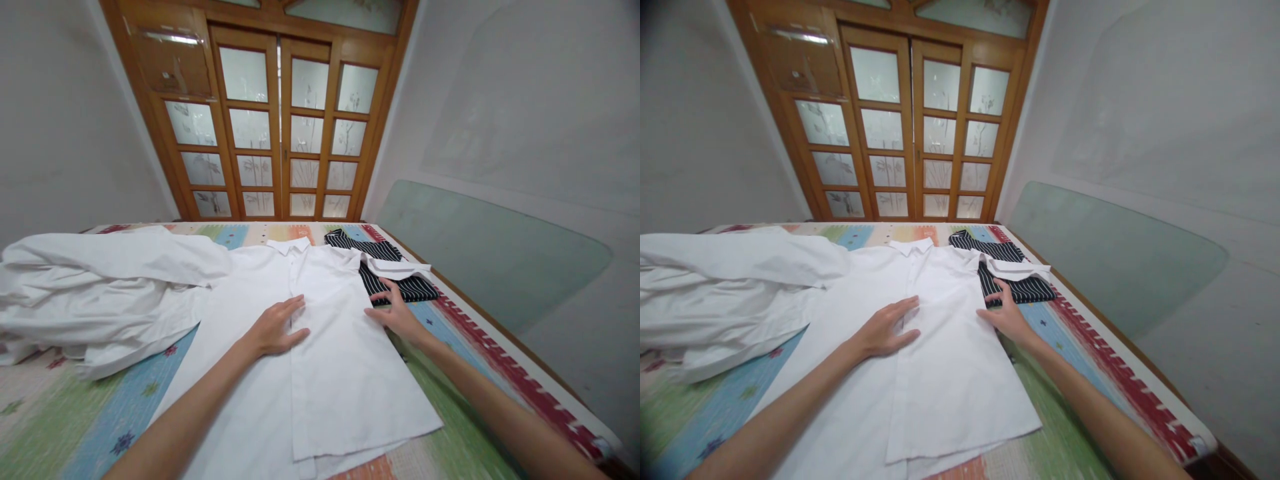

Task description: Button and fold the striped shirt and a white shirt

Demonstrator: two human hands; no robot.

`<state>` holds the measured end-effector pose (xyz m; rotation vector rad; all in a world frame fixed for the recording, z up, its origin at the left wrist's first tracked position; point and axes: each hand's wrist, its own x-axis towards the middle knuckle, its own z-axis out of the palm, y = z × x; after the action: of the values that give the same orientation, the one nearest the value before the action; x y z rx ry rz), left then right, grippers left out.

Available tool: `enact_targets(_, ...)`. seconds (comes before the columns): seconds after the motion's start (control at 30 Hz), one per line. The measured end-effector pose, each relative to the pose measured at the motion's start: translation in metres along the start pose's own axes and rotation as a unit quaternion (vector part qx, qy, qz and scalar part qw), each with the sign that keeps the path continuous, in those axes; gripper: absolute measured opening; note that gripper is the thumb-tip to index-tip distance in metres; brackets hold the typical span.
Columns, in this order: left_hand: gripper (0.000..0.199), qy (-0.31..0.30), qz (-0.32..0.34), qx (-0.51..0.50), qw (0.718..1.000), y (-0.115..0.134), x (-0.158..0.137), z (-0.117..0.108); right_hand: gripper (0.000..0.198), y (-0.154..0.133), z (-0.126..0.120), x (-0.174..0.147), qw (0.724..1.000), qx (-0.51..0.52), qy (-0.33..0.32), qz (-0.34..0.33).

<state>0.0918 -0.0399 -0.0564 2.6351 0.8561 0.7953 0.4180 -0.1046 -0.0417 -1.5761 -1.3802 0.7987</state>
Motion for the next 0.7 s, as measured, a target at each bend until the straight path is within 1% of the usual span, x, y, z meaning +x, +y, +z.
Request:
enact_targets(0.1,0.041,0.021,-0.028,-0.042,0.999,-0.003,0.003,0.000,0.103,-0.003,-0.008,-0.041,0.996,-0.029,-0.076,0.019)
enact_targets(0.17,0.037,0.042,-0.041,-0.061,0.996,-0.006,0.004,0.002,0.105,-0.002,-0.016,-0.064,0.992,-0.054,-0.113,0.026)
enact_targets(0.2,0.036,0.048,-0.044,-0.064,0.996,-0.007,0.004,0.003,0.104,-0.001,-0.021,-0.073,0.989,-0.058,-0.130,0.032)
enact_targets(0.3,0.038,0.050,-0.043,-0.059,0.996,-0.009,0.004,0.006,0.090,0.004,-0.034,-0.091,0.986,-0.063,-0.152,0.035)
enact_targets(0.37,0.039,0.042,-0.044,-0.054,0.997,-0.010,0.003,0.007,0.073,0.005,-0.039,-0.098,0.986,-0.094,-0.134,0.014)
enact_targets(0.43,0.041,0.034,-0.049,-0.050,0.997,-0.011,0.003,0.007,0.050,0.002,-0.038,-0.102,0.983,-0.159,-0.089,-0.035)
enact_targets(0.5,0.044,0.027,-0.054,-0.049,0.997,-0.011,0.003,0.007,0.028,-0.007,-0.029,-0.108,0.968,-0.221,-0.045,-0.112)
enact_targets(0.53,0.045,0.025,-0.056,-0.047,0.997,-0.012,0.002,0.007,0.021,-0.014,-0.022,-0.111,0.959,-0.235,-0.040,-0.155)
enact_targets(0.57,0.045,0.023,-0.056,-0.044,0.997,-0.012,0.002,0.007,0.017,-0.021,-0.012,-0.115,0.950,-0.236,-0.052,-0.198)
enact_targets(0.63,0.041,0.023,-0.058,-0.029,0.998,-0.011,0.002,0.009,0.013,-0.035,0.011,-0.123,0.922,-0.230,-0.129,-0.283)
enact_targets(0.7,0.038,0.022,-0.058,-0.010,0.998,-0.012,0.001,0.010,0.016,-0.046,0.037,-0.130,0.890,-0.244,-0.179,-0.342)
